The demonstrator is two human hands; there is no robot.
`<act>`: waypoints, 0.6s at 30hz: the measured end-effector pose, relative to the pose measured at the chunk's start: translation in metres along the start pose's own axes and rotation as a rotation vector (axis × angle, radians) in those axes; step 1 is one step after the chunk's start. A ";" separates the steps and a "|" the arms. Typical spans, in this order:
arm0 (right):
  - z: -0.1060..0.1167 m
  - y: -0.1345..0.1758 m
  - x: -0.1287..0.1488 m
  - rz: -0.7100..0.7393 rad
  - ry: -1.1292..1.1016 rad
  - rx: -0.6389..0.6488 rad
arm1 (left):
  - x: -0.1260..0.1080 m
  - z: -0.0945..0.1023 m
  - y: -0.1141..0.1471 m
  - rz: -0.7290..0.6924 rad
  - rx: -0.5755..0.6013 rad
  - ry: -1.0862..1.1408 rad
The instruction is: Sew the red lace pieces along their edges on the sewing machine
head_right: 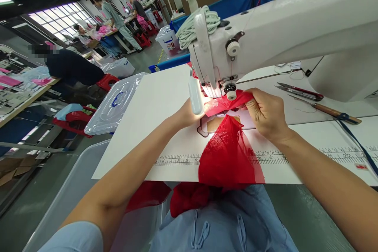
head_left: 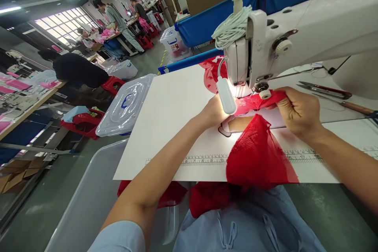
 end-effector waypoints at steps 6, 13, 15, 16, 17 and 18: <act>0.006 0.000 0.004 0.086 0.086 -0.112 | -0.003 0.000 0.001 -0.008 0.064 -0.029; 0.008 -0.002 0.003 0.119 0.144 -0.114 | -0.003 -0.002 0.002 0.008 0.097 -0.046; 0.008 -0.002 0.004 0.124 0.147 -0.114 | -0.003 -0.006 0.003 0.039 0.056 -0.050; 0.008 -0.002 0.004 0.128 0.147 -0.116 | -0.002 -0.009 0.003 0.060 0.030 -0.056; 0.007 -0.002 0.005 0.131 0.148 -0.119 | -0.002 -0.012 0.003 0.083 0.007 -0.063; 0.007 -0.002 0.005 0.133 0.148 -0.117 | -0.002 -0.015 0.003 0.105 -0.010 -0.073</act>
Point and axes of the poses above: each hand's wrist, its own y-axis away from the middle knuckle, its own z-axis out of the back of the hand, x = y × z, the point moved 2 cm from there along -y, towards the middle knuckle, and after that the axes turned 14 degrees about x, right-handed, at the moved point
